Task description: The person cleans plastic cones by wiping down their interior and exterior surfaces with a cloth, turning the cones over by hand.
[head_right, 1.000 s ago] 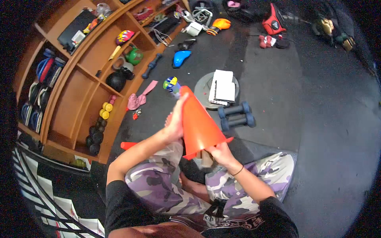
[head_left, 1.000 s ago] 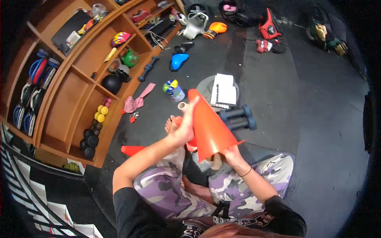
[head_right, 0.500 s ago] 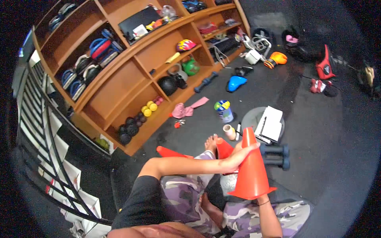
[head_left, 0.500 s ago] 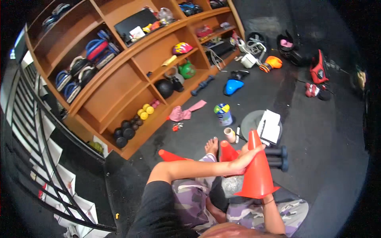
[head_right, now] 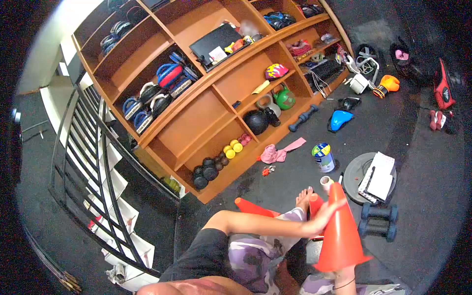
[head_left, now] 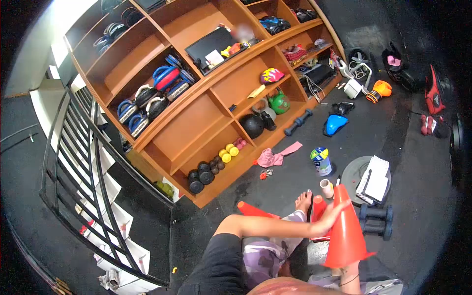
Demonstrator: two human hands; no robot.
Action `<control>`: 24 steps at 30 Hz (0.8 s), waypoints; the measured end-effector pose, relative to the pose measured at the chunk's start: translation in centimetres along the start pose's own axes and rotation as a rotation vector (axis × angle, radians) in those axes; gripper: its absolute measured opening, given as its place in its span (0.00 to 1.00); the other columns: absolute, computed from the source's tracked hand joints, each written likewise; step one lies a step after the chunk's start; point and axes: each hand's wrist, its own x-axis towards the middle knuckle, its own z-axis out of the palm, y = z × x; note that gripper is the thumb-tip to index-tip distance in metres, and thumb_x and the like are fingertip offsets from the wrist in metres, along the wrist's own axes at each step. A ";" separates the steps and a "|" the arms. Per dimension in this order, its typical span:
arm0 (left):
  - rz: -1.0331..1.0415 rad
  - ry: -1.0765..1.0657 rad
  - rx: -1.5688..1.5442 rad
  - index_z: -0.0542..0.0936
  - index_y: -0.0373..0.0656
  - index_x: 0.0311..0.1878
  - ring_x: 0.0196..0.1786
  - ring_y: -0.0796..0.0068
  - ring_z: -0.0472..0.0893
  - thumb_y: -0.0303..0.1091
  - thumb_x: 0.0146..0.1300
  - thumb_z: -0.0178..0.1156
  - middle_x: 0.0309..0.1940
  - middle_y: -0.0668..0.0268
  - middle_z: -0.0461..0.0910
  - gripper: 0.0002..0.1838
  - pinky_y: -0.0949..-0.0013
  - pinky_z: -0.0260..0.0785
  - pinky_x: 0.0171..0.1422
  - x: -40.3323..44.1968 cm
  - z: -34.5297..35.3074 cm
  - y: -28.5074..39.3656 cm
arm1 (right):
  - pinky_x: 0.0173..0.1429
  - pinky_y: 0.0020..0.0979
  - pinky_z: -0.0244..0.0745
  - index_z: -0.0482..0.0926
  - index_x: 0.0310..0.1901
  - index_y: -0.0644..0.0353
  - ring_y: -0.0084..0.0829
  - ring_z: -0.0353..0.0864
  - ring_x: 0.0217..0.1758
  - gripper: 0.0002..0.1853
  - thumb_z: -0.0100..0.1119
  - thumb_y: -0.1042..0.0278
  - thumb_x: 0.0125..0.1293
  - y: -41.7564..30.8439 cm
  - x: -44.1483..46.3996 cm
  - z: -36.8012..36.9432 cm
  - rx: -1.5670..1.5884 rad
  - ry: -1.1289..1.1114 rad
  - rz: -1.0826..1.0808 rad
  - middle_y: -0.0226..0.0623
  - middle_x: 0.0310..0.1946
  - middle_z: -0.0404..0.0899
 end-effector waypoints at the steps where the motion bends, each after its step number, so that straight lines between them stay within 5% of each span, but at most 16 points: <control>1: -0.041 -0.069 -0.023 0.75 0.43 0.47 0.34 0.78 0.80 0.57 0.64 0.59 0.34 0.68 0.79 0.24 0.70 0.74 0.41 -1.1 0.9 0.1 | 0.54 0.39 0.79 0.75 0.56 0.56 0.39 0.81 0.51 0.18 0.47 0.58 0.69 0.5 0.0 0.9 0.000 0.009 0.001 0.38 0.51 0.80; 4: -0.102 -0.095 0.057 0.74 0.44 0.43 0.32 0.77 0.81 0.58 0.64 0.59 0.30 0.67 0.78 0.24 0.69 0.75 0.40 -1.9 1.5 1.1 | 0.54 0.39 0.79 0.75 0.56 0.56 0.39 0.81 0.51 0.19 0.47 0.58 0.69 1.6 -1.0 1.8 -0.024 0.043 0.014 0.38 0.52 0.80; 7: -0.249 -0.141 -0.187 0.74 0.45 0.43 0.31 0.76 0.81 0.57 0.65 0.58 0.29 0.68 0.78 0.23 0.69 0.75 0.39 -0.4 1.3 0.1 | 0.54 0.40 0.79 0.75 0.56 0.57 0.39 0.81 0.51 0.19 0.47 0.58 0.70 -0.8 -1.3 -3.7 -0.057 0.033 0.023 0.38 0.52 0.80; 12: -0.090 -0.229 -0.107 0.69 0.45 0.57 0.45 0.80 0.77 0.67 0.61 0.58 0.44 0.68 0.76 0.35 0.71 0.72 0.50 1.4 0.2 -0.1 | 0.54 0.40 0.79 0.75 0.56 0.57 0.39 0.81 0.51 0.19 0.47 0.58 0.70 -1.8 0.1 -6.3 -0.084 0.007 0.035 0.38 0.52 0.80; 15: 0.011 -0.044 0.039 0.68 0.44 0.60 0.46 0.78 0.77 0.66 0.61 0.59 0.45 0.68 0.75 0.37 0.70 0.73 0.49 1.7 0.3 1.1 | 0.54 0.40 0.79 0.75 0.56 0.57 0.39 0.81 0.51 0.19 0.47 0.58 0.70 -0.9 0.2 -3.6 -0.106 -0.002 0.018 0.38 0.52 0.80; 20: -0.171 -0.245 -0.065 0.65 0.47 0.65 0.53 0.74 0.74 0.64 0.60 0.62 0.49 0.67 0.72 0.39 0.60 0.71 0.58 -2.0 2.8 2.3 | 0.54 0.40 0.79 0.75 0.57 0.57 0.39 0.81 0.51 0.19 0.46 0.57 0.70 -1.8 2.6 -2.3 -0.115 -0.024 0.014 0.38 0.53 0.80; 21: -0.067 -0.077 0.007 0.69 0.50 0.52 0.41 0.79 0.79 0.60 0.63 0.62 0.38 0.72 0.75 0.27 0.65 0.76 0.47 -3.5 3.9 2.7 | 0.54 0.40 0.79 0.75 0.57 0.57 0.39 0.81 0.51 0.19 0.46 0.57 0.70 -1.0 2.6 -1.3 -0.120 -0.023 0.021 0.38 0.53 0.80; 24: -0.144 -0.178 -0.047 0.69 0.48 0.60 0.43 0.75 0.79 0.61 0.60 0.64 0.41 0.68 0.76 0.34 0.64 0.75 0.51 -1.4 1.9 1.9 | 0.54 0.40 0.79 0.75 0.57 0.57 0.39 0.81 0.51 0.19 0.46 0.57 0.70 1.3 2.0 4.7 -0.146 0.000 0.018 0.38 0.53 0.80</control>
